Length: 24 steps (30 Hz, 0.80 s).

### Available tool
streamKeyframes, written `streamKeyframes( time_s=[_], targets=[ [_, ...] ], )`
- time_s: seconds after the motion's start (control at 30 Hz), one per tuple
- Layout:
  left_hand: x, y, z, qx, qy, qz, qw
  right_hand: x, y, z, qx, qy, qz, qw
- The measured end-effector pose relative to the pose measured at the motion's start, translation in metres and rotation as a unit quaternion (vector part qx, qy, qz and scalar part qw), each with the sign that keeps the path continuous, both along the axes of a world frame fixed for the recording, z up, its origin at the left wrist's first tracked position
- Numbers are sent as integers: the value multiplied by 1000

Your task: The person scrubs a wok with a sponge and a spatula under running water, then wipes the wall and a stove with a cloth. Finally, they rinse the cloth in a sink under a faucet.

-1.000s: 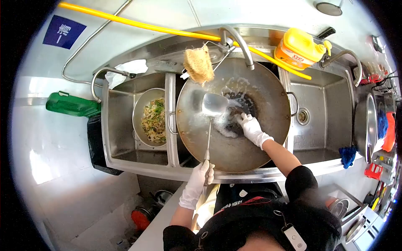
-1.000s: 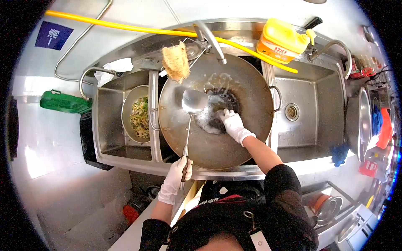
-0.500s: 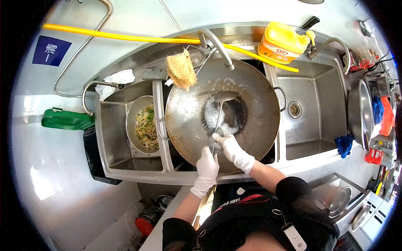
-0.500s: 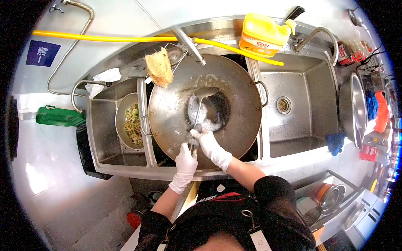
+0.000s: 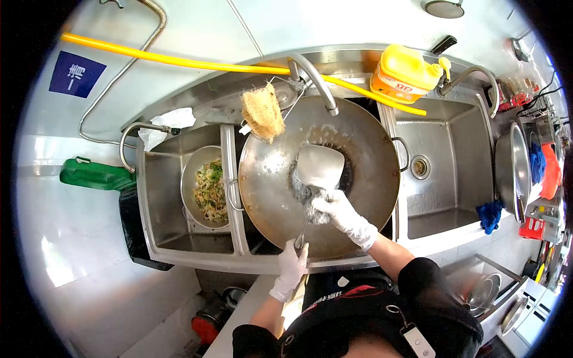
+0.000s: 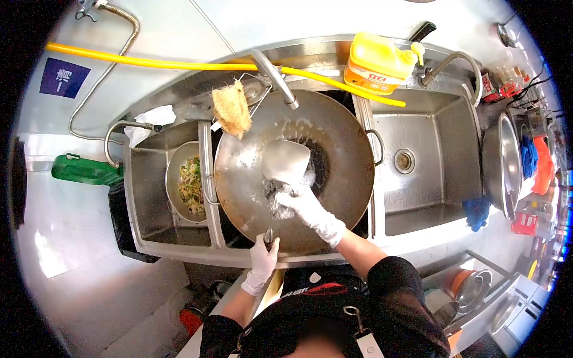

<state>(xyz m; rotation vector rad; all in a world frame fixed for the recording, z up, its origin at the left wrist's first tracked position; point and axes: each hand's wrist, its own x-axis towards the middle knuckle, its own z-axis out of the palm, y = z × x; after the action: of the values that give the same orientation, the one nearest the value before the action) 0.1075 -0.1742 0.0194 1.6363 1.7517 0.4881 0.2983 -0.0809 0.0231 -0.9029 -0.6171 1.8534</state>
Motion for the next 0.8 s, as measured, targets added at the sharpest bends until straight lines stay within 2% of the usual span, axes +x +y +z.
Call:
streamKeyframes(
  time_s=[0.03,0.1,0.13,0.17,0.23,0.33,0.37,0.4,0.43,0.47,0.5,0.53,0.57,0.6,0.63,0.67,0.7,0.77,0.8],
  targets=[
    [-3,1,-1,1,-1,-1,1000,3,1,7,1,-1,-1,1000],
    [-11,4,-3,78,1,-3,997,10,4,24,100,-131,4,986],
    [-14,5,-2,104,5,-2,995,21,3,20,84,-171,48,981],
    [-18,7,-1,106,6,-2,994,34,4,15,4,-166,99,981],
    [-28,10,-2,116,25,0,993,51,7,11,-77,-175,24,981],
    [-46,11,0,113,81,-32,990,60,21,28,18,-175,-184,967],
    [-48,12,1,112,115,-53,986,57,24,47,36,-245,-165,955],
    [-48,14,4,62,103,-45,992,56,28,68,49,-323,-158,932],
    [-36,23,23,6,109,-50,993,59,33,69,220,-503,-96,830],
    [-33,22,25,28,137,-92,986,43,29,43,188,-470,-92,858],
    [-28,20,27,78,75,-113,988,31,25,20,183,-396,-123,892],
    [-32,18,19,23,98,-96,990,35,35,30,201,-527,-38,825],
    [-39,14,9,68,113,-102,986,37,36,36,208,-504,-58,836],
    [-31,15,23,46,100,-86,990,29,34,28,217,-517,-138,816],
    [-35,16,24,-20,196,-80,977,27,40,26,183,-528,-122,820],
    [-27,19,49,-15,161,-108,981,22,49,18,128,-536,-116,827],
    [-43,21,23,133,159,-155,966,22,55,13,105,-510,-157,839],
    [-36,25,24,82,124,-154,977,40,63,16,112,-441,-177,873],
    [-34,29,23,88,122,-157,976,48,65,20,115,-443,-183,870]
  ],
)
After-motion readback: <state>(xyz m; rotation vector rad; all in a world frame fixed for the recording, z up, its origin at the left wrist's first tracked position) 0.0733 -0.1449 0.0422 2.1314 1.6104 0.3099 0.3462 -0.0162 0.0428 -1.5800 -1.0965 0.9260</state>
